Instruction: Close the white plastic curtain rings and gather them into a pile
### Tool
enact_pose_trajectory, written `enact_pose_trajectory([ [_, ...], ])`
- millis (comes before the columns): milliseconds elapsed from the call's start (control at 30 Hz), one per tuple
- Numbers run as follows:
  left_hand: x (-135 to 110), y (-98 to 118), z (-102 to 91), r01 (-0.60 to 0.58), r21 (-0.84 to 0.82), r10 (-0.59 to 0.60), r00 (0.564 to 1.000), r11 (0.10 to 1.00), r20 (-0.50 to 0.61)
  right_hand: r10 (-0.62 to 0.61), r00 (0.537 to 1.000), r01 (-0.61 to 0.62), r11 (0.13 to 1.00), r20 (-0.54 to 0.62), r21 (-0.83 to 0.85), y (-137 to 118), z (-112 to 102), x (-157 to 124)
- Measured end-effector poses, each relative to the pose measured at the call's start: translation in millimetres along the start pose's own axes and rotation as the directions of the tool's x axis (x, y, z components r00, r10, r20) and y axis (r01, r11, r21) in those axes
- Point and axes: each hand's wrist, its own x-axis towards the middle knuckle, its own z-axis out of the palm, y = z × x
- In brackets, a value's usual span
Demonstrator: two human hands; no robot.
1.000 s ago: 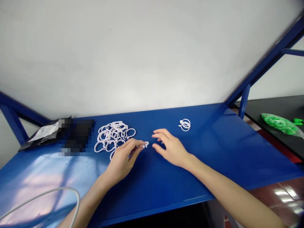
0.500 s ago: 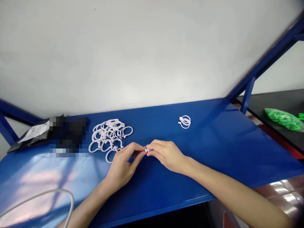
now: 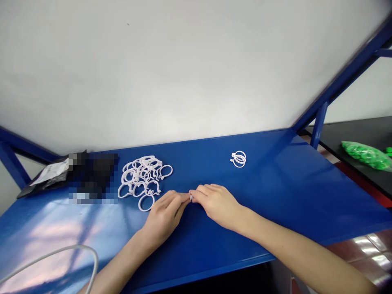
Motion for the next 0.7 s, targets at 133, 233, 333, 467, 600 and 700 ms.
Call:
enact_pose_trajectory([
  [133, 0, 4, 1.5, -0.152, 0.079, 0.154, 0.988, 0.985, -0.017, -0.046, 0.999, 0.047, 0.998, 0.015, -0.051, -1, 3, -3],
  [233, 3, 3, 2.9, -0.109, 0.088, 0.109, 0.994, 0.990, -0.001, -0.018, 1.000, 0.017, 0.998, -0.012, -0.059, -1, 3, 0],
  [333, 9, -7, 5.8, -0.021, 0.144, 0.018, 0.999, 0.989, 0.028, 0.057, 0.995, -0.062, 0.996, -0.077, -0.071, 3, 0, 7],
  [467, 12, -32, 8.7, 0.157, 0.388, -0.164, 0.986, 0.908, -0.016, 0.235, 0.959, -0.253, 0.962, -0.161, -0.105, 23, -12, 11],
  [600, 5, -53, 4.3, 0.233, 0.532, -0.253, 0.967, 0.814, -0.037, 0.562, 0.803, -0.595, 0.768, -0.196, -0.237, 53, -32, 5],
  [700, 3, -55, -1.2, 0.197, 0.551, -0.223, 0.975, 0.811, -0.021, 0.674, 0.710, -0.701, 0.650, -0.203, -0.293, 68, -41, 1],
])
